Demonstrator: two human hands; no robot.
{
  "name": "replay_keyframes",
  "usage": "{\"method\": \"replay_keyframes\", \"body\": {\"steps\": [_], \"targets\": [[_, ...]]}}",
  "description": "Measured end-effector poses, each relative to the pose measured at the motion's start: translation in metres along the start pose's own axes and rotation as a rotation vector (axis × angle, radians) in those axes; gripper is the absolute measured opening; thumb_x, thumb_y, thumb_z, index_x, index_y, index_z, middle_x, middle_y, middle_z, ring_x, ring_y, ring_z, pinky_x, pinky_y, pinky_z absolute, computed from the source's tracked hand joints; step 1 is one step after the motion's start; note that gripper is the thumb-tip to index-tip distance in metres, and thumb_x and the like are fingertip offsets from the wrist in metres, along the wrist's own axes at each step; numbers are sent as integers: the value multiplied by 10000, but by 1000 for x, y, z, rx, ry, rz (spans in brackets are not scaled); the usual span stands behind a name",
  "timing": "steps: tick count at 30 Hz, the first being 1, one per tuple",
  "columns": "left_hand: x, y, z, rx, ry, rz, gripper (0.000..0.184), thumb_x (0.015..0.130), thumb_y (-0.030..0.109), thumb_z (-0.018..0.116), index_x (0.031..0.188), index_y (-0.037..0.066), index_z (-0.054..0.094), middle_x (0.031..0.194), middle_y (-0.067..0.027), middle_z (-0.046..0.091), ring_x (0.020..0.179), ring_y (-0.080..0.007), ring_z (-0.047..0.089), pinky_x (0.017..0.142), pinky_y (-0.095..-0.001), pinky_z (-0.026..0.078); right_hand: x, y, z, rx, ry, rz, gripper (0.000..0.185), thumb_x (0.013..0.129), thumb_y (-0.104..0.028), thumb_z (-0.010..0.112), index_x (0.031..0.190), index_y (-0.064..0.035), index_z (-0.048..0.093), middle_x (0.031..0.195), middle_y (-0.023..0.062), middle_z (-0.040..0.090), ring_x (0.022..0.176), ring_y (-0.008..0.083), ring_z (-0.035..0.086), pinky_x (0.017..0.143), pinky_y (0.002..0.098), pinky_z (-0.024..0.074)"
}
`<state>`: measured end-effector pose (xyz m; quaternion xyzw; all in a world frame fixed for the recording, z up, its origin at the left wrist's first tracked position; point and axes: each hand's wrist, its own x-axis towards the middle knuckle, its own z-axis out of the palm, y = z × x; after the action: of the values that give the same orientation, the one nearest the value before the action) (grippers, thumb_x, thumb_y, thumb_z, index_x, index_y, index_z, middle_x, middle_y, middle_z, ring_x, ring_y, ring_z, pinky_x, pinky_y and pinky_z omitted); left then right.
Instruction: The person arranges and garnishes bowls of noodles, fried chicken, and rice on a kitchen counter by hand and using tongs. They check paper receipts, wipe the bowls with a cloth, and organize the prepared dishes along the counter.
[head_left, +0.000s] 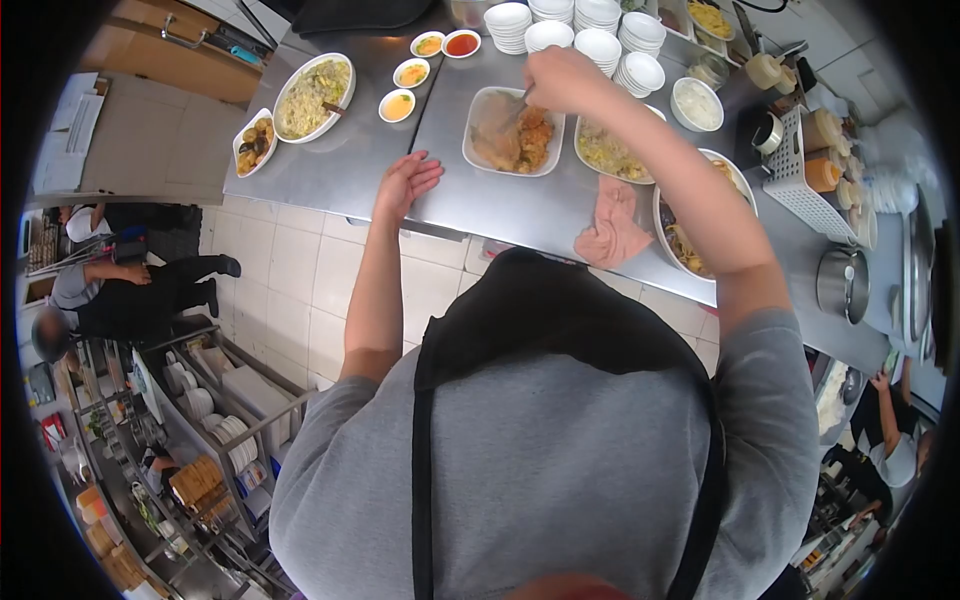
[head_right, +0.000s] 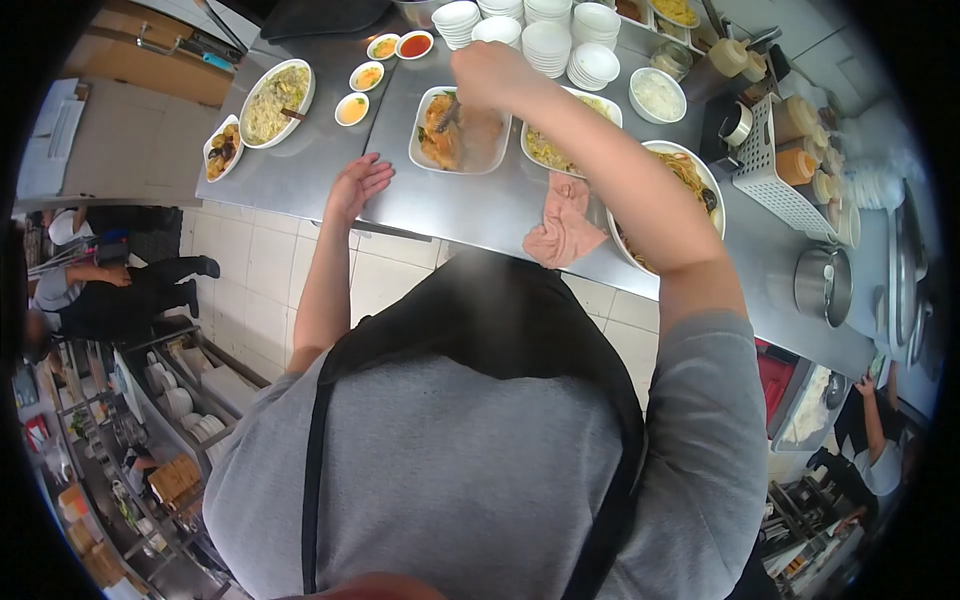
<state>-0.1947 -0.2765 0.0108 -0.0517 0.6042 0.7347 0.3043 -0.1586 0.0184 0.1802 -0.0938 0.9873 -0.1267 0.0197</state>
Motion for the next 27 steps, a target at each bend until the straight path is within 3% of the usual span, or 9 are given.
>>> {"method": "replay_keyframes", "body": {"steps": [5,7,11,17,19,26,27], "targets": [[2,-3,-2,-8,6,-1,340,908,177,395,1163,-47,392,1063,-222,532,978,-291,562,827,-342,487,49,30,11,29,-68,-41,218,637,-175,650,774,-6,636,754,130,636,720,279,617,626,370,485],[2,-3,-2,-13,6,-4,340,908,179,396,1164,-45,392,1063,-222,532,977,-290,563,829,-343,486,69,36,14,-8,-374,53,237,656,-214,659,743,6,640,754,129,639,695,255,617,620,365,481],[1,-3,-2,-33,0,-1,334,911,179,396,1159,-45,396,1049,-218,540,956,-288,573,819,-347,492,77,45,21,35,-424,81,249,675,-222,656,778,5,643,757,119,642,669,233,609,622,361,478],[1,-2,-2,-45,-8,-2,334,913,172,397,1162,-51,394,1043,-219,542,944,-291,579,814,-351,495,60,34,15,-7,-263,96,220,673,-183,641,793,1,639,799,152,640,731,262,623,630,354,489],[1,-1,-1,-44,-13,-4,337,912,170,397,1165,-51,391,1045,-220,540,947,-291,577,815,-352,494,51,29,17,51,4,6,189,657,-151,628,771,0,631,805,173,630,778,289,617,653,368,491],[2,0,-1,-22,-22,-5,356,907,174,406,1171,-64,383,1063,-226,528,980,-303,555,844,-359,474,23,20,10,-69,48,-24,188,648,-140,619,768,4,610,786,176,618,780,306,601,675,374,485],[1,0,0,-18,-8,-14,359,905,174,409,1170,-66,383,1064,-226,527,988,-305,550,850,-359,469,15,28,5,-17,101,-4,227,670,-163,622,844,-16,615,828,165,620,807,304,594,702,368,475]]}}
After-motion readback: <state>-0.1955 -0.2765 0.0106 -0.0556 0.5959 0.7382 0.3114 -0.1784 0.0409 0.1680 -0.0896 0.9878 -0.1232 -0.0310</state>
